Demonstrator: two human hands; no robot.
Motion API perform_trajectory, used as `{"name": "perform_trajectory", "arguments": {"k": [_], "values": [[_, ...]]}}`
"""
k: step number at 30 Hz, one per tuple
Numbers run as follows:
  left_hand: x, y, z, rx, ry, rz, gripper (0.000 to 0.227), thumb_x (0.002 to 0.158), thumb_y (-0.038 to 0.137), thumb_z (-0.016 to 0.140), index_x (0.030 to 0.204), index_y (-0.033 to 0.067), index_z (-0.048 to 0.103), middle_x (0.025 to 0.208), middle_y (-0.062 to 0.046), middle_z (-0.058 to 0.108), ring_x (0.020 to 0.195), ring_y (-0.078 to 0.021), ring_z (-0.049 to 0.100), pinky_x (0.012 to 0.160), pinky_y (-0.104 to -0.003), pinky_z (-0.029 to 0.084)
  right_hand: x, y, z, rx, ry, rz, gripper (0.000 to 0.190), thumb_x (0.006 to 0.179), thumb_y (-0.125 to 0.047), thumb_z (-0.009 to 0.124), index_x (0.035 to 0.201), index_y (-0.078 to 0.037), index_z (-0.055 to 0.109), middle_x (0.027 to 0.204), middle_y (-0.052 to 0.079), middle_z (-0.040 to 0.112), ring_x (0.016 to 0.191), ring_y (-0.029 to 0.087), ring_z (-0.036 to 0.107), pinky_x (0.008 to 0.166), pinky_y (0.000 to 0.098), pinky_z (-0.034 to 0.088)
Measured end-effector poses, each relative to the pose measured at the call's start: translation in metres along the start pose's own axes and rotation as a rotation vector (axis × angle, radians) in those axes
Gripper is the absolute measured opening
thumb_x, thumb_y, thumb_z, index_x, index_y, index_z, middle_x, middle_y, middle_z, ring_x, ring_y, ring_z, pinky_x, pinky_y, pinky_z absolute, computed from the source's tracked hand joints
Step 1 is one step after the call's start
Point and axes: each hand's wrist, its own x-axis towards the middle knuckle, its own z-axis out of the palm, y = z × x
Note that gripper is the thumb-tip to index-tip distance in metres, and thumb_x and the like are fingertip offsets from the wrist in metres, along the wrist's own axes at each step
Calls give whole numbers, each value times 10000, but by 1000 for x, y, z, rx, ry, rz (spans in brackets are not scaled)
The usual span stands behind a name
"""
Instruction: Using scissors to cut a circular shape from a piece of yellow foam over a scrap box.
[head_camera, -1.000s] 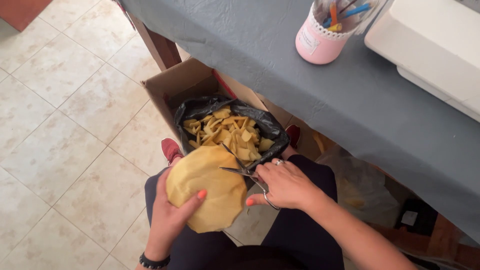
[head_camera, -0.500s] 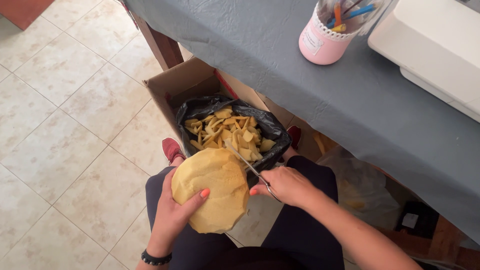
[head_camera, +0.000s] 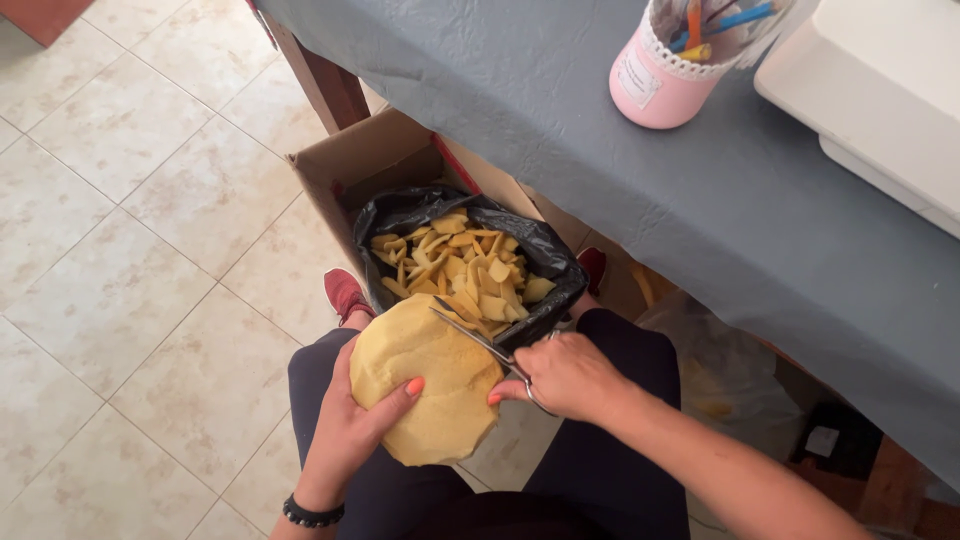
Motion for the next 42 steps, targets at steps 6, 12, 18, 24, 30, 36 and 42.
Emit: {"name": "perform_trajectory", "arguments": {"k": [6,12,18,24,30,36,42], "values": [[1,11,3,-220,-30,-24,642,705,189,827,1288,54,596,1106,-41,641,1043,-207,688,863,-376,628,-4,-2,7,115,-14,71,736,910,-748,643,596,-111,447,460,38,515,428,265,547,454,431,416],[-3,23,2,-207,38,-151,696,662,180,818,1302,51,576,1215,-133,721,1071,-252,705,881,-406,619,-2,-2,2,170,-98,133,707,918,-761,560,673,-98,544,617,154,657,669,389,700,575,520,478],[0,27,-10,-231,21,-250,936,640,188,777,1502,124,417,1372,-99,621,1230,-239,627,1008,-421,575,0,-22,-65,477,-396,426,510,944,-591,680,721,-144,582,612,10,688,580,122,654,611,290,475],[23,-15,-40,-312,-89,-152,939,674,134,763,1544,134,409,1403,-103,594,1238,-242,594,1030,-420,539,-7,5,-54,236,-459,177,778,738,-920,263,844,-165,421,823,8,510,799,211,489,752,400,412],[41,-37,-43,-392,-366,-19,953,686,299,845,1514,131,406,1383,-125,613,1233,-278,637,980,-463,609,11,-19,-68,153,-495,158,790,704,-929,510,991,-193,517,960,-20,562,932,204,542,842,395,431],[38,-1,-26,-165,-250,-181,753,670,258,842,1366,122,592,1194,-72,757,1070,-207,741,886,-375,657,11,-5,-31,50,-237,19,788,702,-910,606,923,-154,562,941,32,632,923,287,583,812,458,452],[35,17,-26,-148,-199,-240,728,644,317,825,1322,129,638,1190,-62,783,1069,-205,765,888,-360,658,-5,-4,12,417,46,-39,323,911,-437,730,829,-127,690,723,77,722,661,313,706,610,404,488]]}}
